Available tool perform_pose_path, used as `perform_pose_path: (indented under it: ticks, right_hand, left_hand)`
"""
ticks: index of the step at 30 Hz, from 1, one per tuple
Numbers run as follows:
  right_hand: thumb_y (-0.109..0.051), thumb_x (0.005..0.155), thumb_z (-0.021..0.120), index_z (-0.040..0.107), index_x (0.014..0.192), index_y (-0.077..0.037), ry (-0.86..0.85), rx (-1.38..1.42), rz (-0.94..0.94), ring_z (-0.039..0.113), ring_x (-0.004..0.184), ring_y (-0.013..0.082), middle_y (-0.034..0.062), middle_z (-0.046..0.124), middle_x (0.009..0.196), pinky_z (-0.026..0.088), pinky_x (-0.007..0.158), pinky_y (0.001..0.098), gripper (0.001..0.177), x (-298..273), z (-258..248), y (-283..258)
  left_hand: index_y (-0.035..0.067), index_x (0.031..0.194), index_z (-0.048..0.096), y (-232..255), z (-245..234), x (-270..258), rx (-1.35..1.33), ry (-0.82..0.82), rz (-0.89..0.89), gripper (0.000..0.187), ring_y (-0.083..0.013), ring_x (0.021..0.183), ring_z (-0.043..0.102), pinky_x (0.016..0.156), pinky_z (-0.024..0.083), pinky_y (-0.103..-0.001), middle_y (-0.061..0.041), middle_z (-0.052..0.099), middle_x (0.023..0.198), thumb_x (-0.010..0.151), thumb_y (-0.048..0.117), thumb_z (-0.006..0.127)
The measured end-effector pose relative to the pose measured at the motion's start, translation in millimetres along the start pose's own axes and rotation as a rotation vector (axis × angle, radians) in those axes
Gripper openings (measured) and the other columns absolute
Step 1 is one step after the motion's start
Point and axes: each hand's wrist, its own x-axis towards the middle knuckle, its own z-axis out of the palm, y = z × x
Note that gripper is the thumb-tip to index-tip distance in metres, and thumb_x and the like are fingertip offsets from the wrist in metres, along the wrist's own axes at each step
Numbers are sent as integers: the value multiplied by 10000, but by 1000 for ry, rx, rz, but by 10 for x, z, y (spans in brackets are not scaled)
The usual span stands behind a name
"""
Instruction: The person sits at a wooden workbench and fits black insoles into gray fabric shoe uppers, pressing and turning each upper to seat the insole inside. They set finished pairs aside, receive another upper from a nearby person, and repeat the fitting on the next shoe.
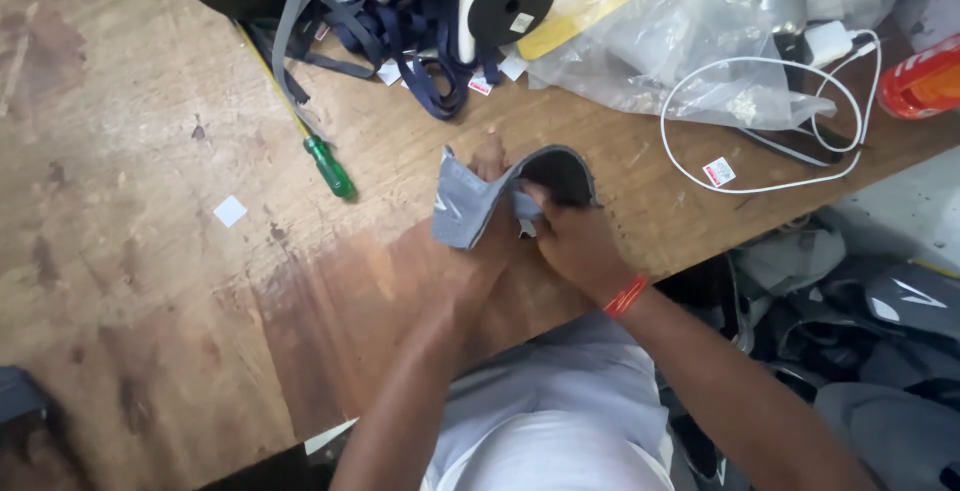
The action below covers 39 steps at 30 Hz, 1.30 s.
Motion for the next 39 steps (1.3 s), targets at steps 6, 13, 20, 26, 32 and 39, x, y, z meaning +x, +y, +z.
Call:
perform_pose_path:
  ticks: [6, 13, 20, 26, 32, 39]
  right_hand:
    - [-129, 941, 632, 598, 1371, -159, 263, 136, -219, 674, 1033, 443, 220, 718, 1149, 540, 877, 534, 433, -127, 169, 183]
    - [-109, 944, 623, 644, 1348, -165, 241, 138, -183, 673, 1094, 433, 204, 710, 1190, 534, 949, 518, 408, -115, 94, 153]
    - [-110, 919, 625, 611, 1388, -105, 144, 6, -212, 718, 995, 381, 186, 710, 1200, 573, 872, 479, 469, -42, 179, 257]
    - [-166, 824, 662, 592, 1398, -107, 62, -124, -279, 709, 917, 395, 192, 718, 1072, 556, 811, 514, 582, -92, 66, 159]
    - [-225, 852, 677, 608, 1304, -137, 108, -180, -350, 683, 1006, 390, 181, 710, 1121, 537, 894, 517, 466, -28, 196, 422]
    - [-114, 917, 570, 480, 1508, -45, 73, -369, -584, 484, 1428, 351, 184, 486, 1567, 373, 1176, 496, 602, -139, 33, 448]
  left_hand:
    - [-61, 1534, 380, 201, -80, 113, 39, 20, -67, 799, -342, 962, 621, 982, 497, -516, -145, 647, 1068, 855, 161, 739]
    - [-14, 1469, 449, -8, 148, 38, 184, -3, -93, 723, -428, 1193, 576, 1017, 488, -477, -208, 604, 1349, 814, 174, 691]
    - [115, 1090, 717, -175, 325, -61, -345, -163, -618, 179, -358, 926, 671, 804, 531, -455, -114, 720, 976, 932, 144, 638]
    - [59, 1022, 659, -302, 7, -88, -128, -199, -64, 94, -359, 847, 654, 885, 521, -513, -133, 675, 878, 1006, 130, 599]
    - [54, 1021, 668, -436, 232, -239, -124, -251, -59, 108, -359, 872, 635, 842, 489, -477, -152, 669, 898, 987, 114, 585]
    - [145, 1150, 728, -182, 23, -199, 174, -479, 70, 193, -350, 922, 633, 783, 480, -512, -155, 685, 934, 1055, 186, 565]
